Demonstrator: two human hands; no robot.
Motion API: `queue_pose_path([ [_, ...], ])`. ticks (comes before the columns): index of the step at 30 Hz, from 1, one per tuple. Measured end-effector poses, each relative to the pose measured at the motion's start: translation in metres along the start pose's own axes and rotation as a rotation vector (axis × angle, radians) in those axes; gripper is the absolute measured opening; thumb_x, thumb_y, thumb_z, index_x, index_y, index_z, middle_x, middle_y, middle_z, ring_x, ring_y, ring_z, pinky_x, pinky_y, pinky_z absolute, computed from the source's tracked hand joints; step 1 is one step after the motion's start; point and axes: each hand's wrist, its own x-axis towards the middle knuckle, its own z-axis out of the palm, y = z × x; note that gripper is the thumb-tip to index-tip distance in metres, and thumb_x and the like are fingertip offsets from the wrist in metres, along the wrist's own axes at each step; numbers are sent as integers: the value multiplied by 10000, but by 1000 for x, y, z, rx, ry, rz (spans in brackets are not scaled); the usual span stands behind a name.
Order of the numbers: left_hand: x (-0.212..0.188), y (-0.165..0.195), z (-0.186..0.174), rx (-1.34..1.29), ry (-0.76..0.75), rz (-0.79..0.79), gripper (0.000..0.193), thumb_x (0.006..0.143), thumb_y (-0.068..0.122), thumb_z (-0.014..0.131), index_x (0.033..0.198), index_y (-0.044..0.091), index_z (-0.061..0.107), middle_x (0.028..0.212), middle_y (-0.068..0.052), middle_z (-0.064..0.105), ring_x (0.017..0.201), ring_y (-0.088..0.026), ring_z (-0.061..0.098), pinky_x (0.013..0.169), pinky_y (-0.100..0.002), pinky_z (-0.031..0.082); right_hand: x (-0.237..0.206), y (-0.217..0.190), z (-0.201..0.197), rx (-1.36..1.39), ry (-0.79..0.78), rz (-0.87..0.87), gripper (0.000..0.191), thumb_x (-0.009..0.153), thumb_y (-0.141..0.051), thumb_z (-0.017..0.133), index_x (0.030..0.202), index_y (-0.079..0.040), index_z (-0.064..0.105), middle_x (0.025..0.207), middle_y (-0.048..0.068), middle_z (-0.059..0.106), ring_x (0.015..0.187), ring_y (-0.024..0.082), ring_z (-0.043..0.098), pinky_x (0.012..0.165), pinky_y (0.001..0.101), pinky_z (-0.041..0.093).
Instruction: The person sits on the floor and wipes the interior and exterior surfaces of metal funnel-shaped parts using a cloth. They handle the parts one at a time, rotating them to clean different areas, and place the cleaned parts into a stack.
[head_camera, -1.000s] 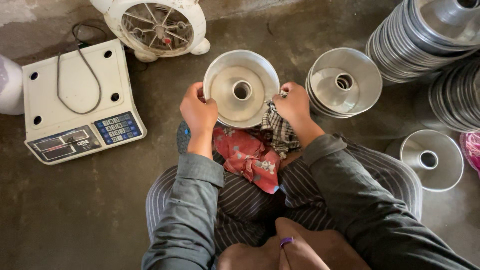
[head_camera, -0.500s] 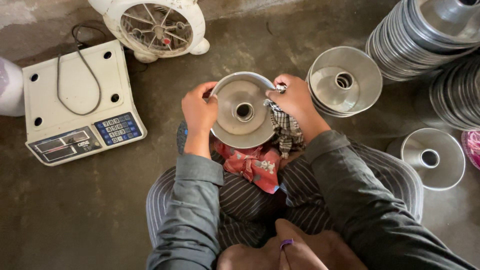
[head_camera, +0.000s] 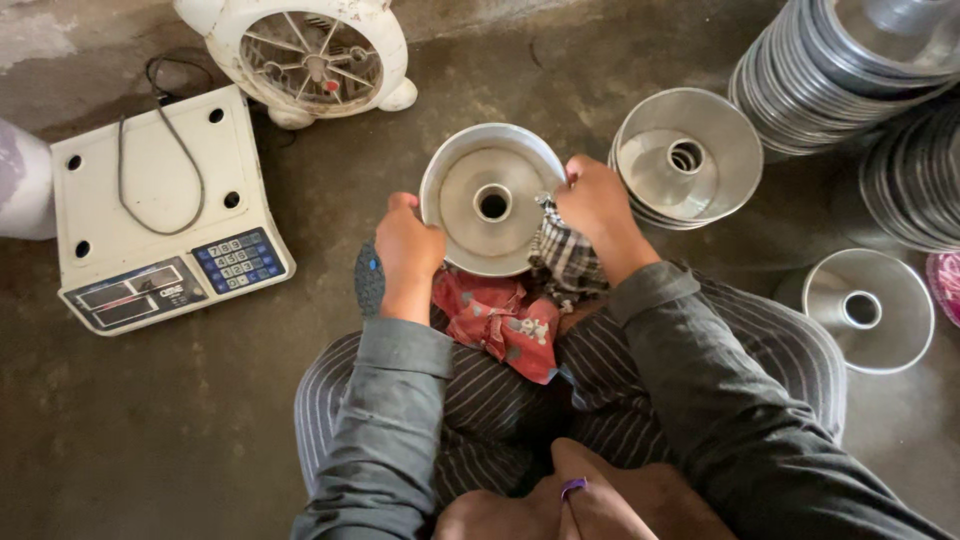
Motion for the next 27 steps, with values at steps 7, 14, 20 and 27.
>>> queue_pose_path([
  [7, 2, 7, -5, -259, 116, 100, 514, 749, 14, 721, 1240, 120, 611, 965, -195, 713, 908, -391, 692, 794, -482, 543, -1, 15, 24, 141, -65, 96, 251, 857, -167, 674, 1048, -9, 638, 968, 264, 698, 973, 444, 665, 825, 470, 517],
  [14, 0, 13, 17, -522, -37, -230, 445, 741, 89, 756, 1161, 48, 617, 931, -140, 736, 834, -355, 736, 734, -459, 585, 6, 24, 54, 423, 70, 225, 228, 832, -113, 665, 1020, 13, 633, 924, 202, 705, 863, 300, 674, 791, 401, 524],
  [20, 1, 10, 49, -367, 179, -123, 422, 715, 171, 853, 1035, 18, 625, 860, -148, 737, 814, -324, 730, 768, -416, 559, -18, 8, 78, 573, 75, 270, 274, 830, -116, 662, 1056, 28, 605, 919, 151, 692, 833, 244, 656, 748, 373, 526],
  [27, 14, -3, 39, -275, 213, -142, 362, 652, 90, 823, 954, 12, 639, 836, -145, 734, 797, -323, 730, 775, -420, 568, -9, 8, 38, 254, -215, 121, 382, 754, -253, 811, 1009, 13, 712, 941, 179, 738, 868, 285, 719, 786, 379, 551],
])
